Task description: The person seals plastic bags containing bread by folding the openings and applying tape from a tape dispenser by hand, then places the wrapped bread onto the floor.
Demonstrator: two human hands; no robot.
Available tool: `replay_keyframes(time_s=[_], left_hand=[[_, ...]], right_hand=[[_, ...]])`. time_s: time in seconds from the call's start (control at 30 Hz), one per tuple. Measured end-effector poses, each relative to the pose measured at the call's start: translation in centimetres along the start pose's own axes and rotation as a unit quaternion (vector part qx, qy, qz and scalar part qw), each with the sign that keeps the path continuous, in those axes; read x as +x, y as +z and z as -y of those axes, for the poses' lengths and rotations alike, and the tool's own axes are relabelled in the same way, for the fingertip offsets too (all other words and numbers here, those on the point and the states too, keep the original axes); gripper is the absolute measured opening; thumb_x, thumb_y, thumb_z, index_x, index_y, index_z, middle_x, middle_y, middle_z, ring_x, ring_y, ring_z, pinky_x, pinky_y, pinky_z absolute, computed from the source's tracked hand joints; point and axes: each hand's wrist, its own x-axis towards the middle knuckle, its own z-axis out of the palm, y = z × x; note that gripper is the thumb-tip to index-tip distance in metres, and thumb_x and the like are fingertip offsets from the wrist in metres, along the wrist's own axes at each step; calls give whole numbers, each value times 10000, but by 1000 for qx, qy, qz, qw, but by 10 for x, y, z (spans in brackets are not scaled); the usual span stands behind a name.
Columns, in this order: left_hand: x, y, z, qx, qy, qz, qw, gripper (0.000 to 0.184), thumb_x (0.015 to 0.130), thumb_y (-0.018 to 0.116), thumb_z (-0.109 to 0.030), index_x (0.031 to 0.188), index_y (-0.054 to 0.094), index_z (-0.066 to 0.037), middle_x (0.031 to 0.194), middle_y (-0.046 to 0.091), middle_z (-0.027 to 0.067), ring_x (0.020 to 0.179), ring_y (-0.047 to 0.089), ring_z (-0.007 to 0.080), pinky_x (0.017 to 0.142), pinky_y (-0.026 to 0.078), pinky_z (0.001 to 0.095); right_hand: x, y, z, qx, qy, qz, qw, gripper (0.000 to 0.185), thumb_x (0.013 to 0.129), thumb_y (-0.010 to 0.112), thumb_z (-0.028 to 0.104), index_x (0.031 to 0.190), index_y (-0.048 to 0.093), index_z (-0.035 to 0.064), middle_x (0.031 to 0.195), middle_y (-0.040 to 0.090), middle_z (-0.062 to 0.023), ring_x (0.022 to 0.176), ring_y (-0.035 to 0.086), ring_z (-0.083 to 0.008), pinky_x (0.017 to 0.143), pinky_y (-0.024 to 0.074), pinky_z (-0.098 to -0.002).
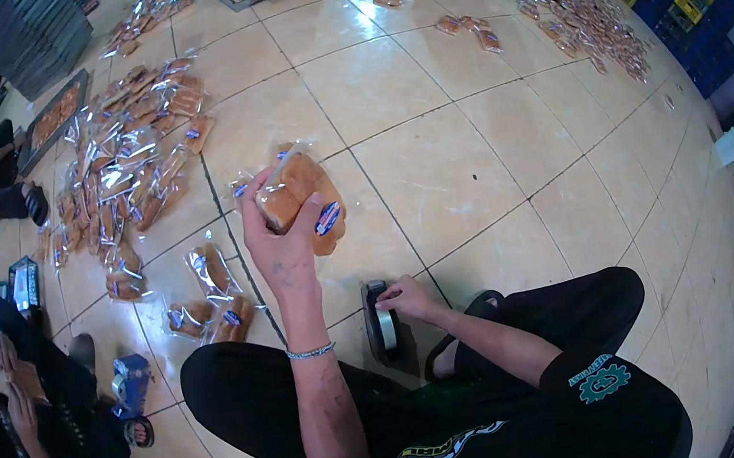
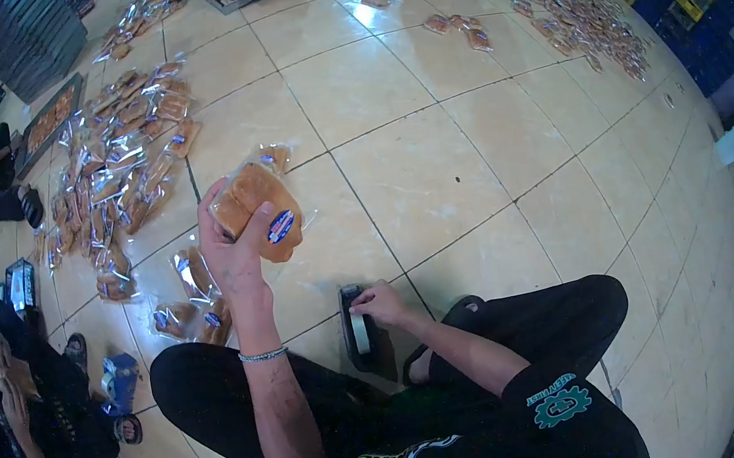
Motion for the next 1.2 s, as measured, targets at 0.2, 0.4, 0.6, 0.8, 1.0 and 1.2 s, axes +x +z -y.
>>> replay_keyframes(time_s=[0.2, 0.4, 0.6, 0.8, 1.0, 1.2], left_hand=[[2, -11, -1, -4, 25, -10, 1000, 566, 776, 742, 62, 1291, 533, -46, 1183, 626, 70, 1075, 625, 168, 901, 532, 302], [0, -20, -6, -1, 10, -18, 1000, 540, 772, 722, 79, 1266, 547, -51, 1183, 608, 66, 1089, 609, 164, 898, 531, 297], [-6, -25, -19, 12, -48, 18, 999, 536, 750, 733, 64, 1244, 572, -64, 1125, 637, 68, 1035, 629, 158, 884, 529, 292], [-6, -40, -19, 51, -94, 83, 991, 540, 725, 737, 27, 1237, 584, -49, 1085, 651, 59, 1022, 625, 146, 869, 517, 287], [-7, -34, -15, 9, -145, 212, 966, 559, 745, 741, 20, 1276, 578, -45, 1125, 660, 65, 1044, 637, 157, 904, 510, 301], [-14, -28, -29, 57, -86, 332, 938, 584, 711, 802, -29, 1256, 590, -42, 1114, 661, 38, 1061, 616, 146, 948, 483, 311]], right_hand=[[-8, 15, 4, -118, -131, -119, 977, 154, 729, 825, 191, 825, 771, 83, 1160, 615, -156, 1113, 560, -256, 958, 446, -389], [23, 3, 22, -111, -282, -85, 949, 83, 766, 781, 97, 798, 726, 43, 936, 688, -107, 885, 673, -181, 793, 534, -346], [114, -9, -7, -129, -87, -62, 986, 116, 824, 761, 127, 878, 699, 46, 740, 667, -36, 790, 665, -124, 722, 516, -288], [39, -79, 193, 233, -255, -87, 934, 211, 796, 792, 60, 981, 698, 30, 851, 688, 3, 774, 588, -60, 710, 477, -229], [-43, -107, 269, 75, -350, -3, 934, 340, 739, 842, 124, 1038, 697, 49, 924, 708, 4, 871, 601, -71, 799, 422, -250], [-39, -111, 254, 115, -299, 12, 947, 246, 832, 774, 159, 1050, 716, 61, 941, 710, -6, 897, 617, -86, 786, 445, -264]])
